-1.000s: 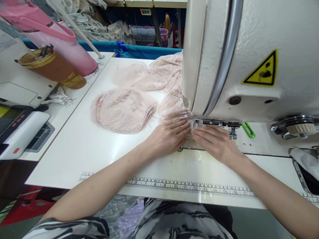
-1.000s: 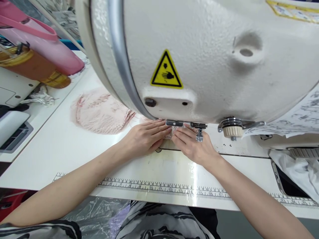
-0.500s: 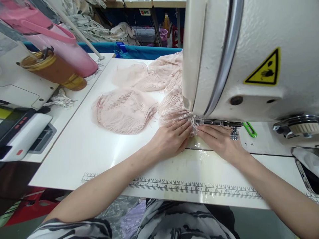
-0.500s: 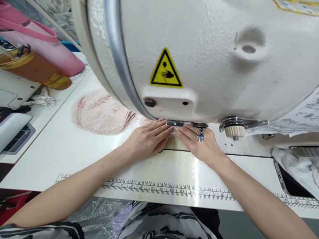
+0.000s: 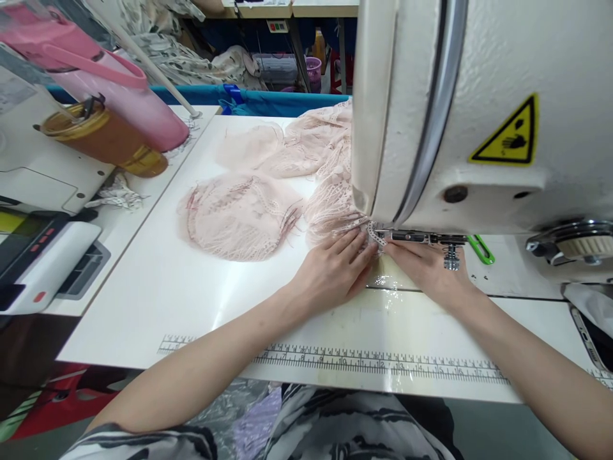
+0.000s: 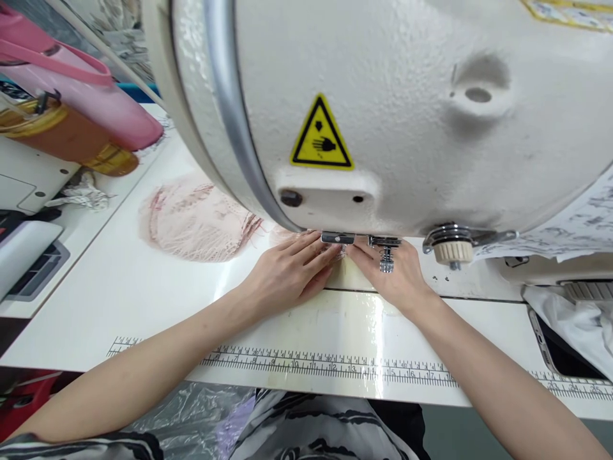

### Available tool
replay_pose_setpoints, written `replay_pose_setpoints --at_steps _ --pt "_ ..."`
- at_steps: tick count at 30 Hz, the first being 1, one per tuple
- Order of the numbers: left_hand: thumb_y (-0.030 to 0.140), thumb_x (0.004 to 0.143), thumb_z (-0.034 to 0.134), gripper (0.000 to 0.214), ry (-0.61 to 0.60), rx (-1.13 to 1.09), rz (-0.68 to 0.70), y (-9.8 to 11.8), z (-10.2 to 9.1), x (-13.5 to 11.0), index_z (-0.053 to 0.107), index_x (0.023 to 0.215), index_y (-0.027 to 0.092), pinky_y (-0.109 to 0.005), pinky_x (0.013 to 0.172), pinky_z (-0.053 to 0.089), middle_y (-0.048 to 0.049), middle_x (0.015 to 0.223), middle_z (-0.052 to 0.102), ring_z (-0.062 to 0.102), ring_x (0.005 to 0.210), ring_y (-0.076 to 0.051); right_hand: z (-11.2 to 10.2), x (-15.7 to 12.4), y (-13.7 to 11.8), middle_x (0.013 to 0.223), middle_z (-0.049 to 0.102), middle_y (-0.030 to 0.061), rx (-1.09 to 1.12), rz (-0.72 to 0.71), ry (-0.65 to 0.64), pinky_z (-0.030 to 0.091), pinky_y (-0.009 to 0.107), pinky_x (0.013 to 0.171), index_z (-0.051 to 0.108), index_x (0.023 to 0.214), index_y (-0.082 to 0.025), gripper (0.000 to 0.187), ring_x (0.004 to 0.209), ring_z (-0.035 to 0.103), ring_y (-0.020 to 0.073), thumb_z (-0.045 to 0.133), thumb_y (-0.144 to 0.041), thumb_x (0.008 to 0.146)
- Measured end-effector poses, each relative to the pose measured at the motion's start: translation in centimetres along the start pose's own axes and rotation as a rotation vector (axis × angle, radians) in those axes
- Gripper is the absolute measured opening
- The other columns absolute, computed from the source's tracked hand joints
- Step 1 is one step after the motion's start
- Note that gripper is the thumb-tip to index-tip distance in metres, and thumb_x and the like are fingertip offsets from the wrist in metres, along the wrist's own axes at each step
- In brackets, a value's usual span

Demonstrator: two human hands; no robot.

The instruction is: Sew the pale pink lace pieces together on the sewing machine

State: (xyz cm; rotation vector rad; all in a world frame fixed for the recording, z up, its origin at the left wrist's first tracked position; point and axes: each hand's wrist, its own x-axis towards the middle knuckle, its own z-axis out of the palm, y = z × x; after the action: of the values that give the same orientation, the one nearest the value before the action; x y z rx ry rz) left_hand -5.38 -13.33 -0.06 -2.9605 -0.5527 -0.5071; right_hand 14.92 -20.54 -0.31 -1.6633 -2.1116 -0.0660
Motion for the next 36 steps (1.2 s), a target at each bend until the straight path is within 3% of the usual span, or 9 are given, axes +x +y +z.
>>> replay_pose_setpoints --at_steps 7,11,15,21,27,36 --pt "0.029 0.097 0.046 0.035 0.05 0.04 0.018 0.1 0.2 0.2 0.062 0.12 0.008 -0.043 0.092 0.055 -0.0161 0.118 0.066 0.062 0.113 -0.029 1.1 -0.1 0.4 0.099 0.074 -0.0024 0.085 0.106 0.085 0.048 0.028 0.08 0.072 0.098 -0.029 0.02 0.092 0.067 0.0154 0.052 -0.032 0.094" --pt "0.025 0.096 0.049 0.03 0.104 0.064 0.067 0.2 0.2 0.2 0.065 0.114 0.006 -0.038 0.09 0.056 -0.0149 0.121 0.065 0.064 0.109 -0.025 0.7 0.4 -0.1 0.093 0.075 -0.0041 0.067 0.122 0.092 0.047 0.026 0.072 0.073 0.093 -0.029 0.019 0.082 0.067 0.0135 0.054 -0.03 0.093" --pt "0.025 0.097 0.047 0.031 0.101 0.067 0.048 0.1 0.4 0.0 0.065 0.113 0.005 -0.037 0.094 0.054 -0.0141 0.118 0.067 0.064 0.11 -0.024 0.2 0.3 -0.3 0.094 0.075 -0.0005 0.009 0.075 0.062 0.048 0.026 0.073 0.073 0.097 -0.026 0.02 0.082 0.067 0.014 0.054 -0.03 0.093" --pt "0.028 0.098 0.045 0.035 0.003 0.029 -0.018 -0.6 0.4 0.0 0.06 0.124 0.009 -0.04 0.1 0.05 -0.0142 0.127 0.062 0.062 0.115 -0.025 0.7 -1.2 0.1 0.117 0.069 0.0037 -0.021 -0.068 -0.008 0.051 0.033 0.08 0.067 0.117 -0.026 0.028 0.091 0.068 0.0175 0.051 -0.034 0.095" --pt "0.027 0.098 0.048 0.031 0.025 0.033 0.012 -0.6 0.2 0.2 0.063 0.121 0.014 -0.042 0.101 0.049 -0.0091 0.125 0.064 0.06 0.118 -0.026 0.6 -1.2 0.0 0.107 0.071 0.0033 0.054 0.008 0.002 0.051 0.033 0.075 0.07 0.111 -0.029 0.025 0.089 0.068 0.0172 0.053 -0.036 0.094" --pt "0.027 0.097 0.049 0.029 0.032 0.031 0.004 -0.6 0.0 0.4 0.064 0.119 0.015 -0.044 0.106 0.044 -0.0068 0.124 0.065 0.057 0.122 -0.025 0.7 -1.1 0.1 0.108 0.07 0.0038 -0.029 -0.077 0.02 0.048 0.03 0.07 0.069 0.112 -0.026 0.027 0.086 0.067 0.0168 0.051 -0.035 0.095"
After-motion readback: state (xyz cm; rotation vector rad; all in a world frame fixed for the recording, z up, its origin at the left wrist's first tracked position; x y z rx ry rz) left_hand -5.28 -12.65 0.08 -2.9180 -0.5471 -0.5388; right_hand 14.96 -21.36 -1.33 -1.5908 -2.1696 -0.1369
